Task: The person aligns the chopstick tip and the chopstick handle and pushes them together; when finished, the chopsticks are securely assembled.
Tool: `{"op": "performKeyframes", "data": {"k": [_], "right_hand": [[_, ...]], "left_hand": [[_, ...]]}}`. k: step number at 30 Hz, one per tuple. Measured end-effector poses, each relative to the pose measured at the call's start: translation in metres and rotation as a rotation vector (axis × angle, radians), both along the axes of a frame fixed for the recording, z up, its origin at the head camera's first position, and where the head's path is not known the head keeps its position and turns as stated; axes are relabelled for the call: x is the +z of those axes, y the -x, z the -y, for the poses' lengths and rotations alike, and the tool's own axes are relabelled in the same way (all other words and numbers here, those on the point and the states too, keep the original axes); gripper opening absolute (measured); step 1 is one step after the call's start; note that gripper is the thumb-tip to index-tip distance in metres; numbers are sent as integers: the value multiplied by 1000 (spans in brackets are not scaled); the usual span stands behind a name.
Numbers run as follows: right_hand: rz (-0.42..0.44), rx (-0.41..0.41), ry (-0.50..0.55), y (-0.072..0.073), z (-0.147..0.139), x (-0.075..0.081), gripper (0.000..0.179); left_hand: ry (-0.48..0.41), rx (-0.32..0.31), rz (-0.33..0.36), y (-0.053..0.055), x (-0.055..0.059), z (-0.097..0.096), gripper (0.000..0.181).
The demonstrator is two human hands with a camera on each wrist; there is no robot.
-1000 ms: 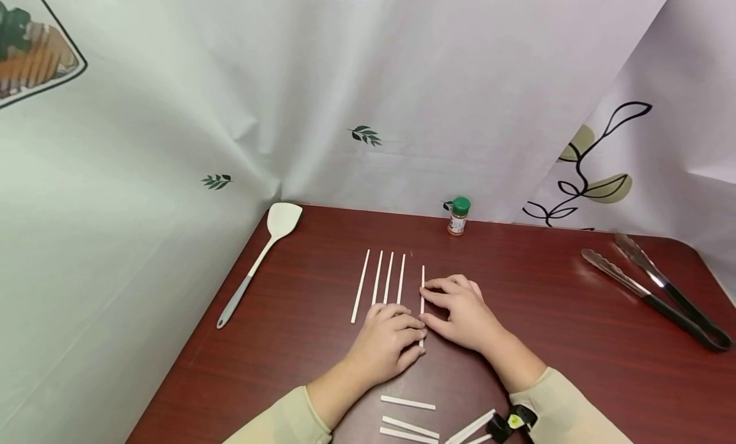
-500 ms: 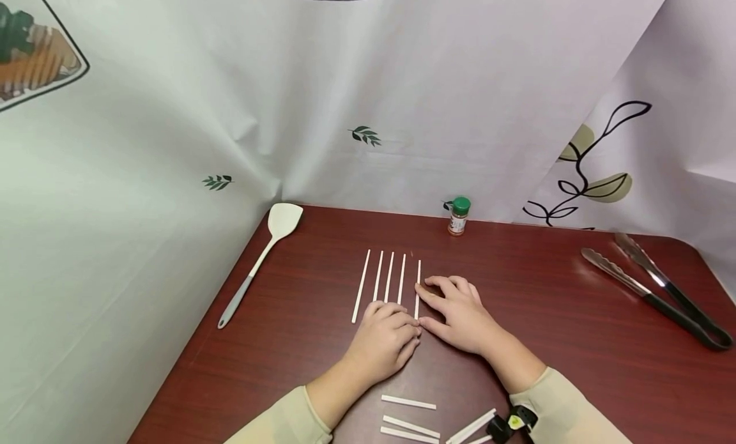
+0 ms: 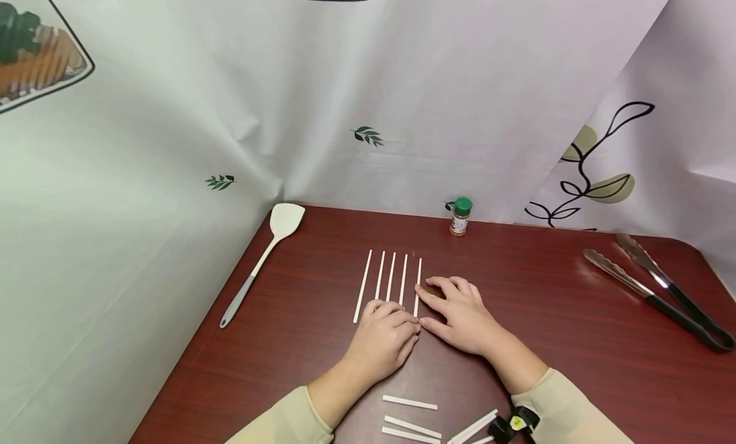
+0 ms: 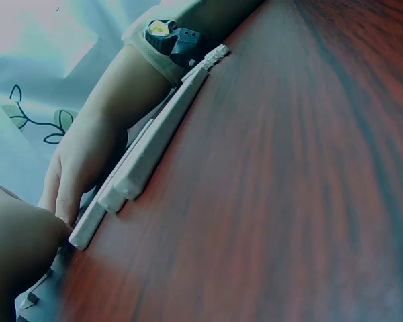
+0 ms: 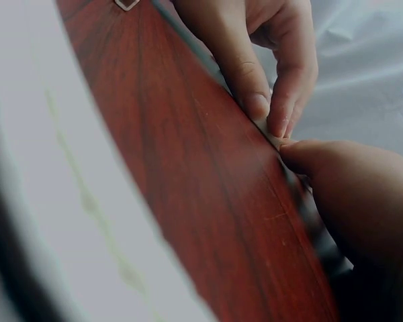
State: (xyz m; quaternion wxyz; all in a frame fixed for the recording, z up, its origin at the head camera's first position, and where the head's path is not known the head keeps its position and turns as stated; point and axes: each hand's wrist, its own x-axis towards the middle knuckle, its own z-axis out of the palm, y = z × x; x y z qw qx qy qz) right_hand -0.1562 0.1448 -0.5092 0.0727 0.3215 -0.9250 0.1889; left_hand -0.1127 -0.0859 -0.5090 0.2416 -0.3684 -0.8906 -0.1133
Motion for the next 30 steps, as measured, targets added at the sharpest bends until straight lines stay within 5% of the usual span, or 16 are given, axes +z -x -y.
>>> {"op": "performKeyframes", "data": {"k": [21,30], "right_hand": [[-28,-5,13,1,0,-5,61],[64,-49,260,5,-4,-7,73]], "left_hand": [[-32,23,-38,2,-3,-1,10],[-90,-47,-87,0,-2,-4,9]]}}
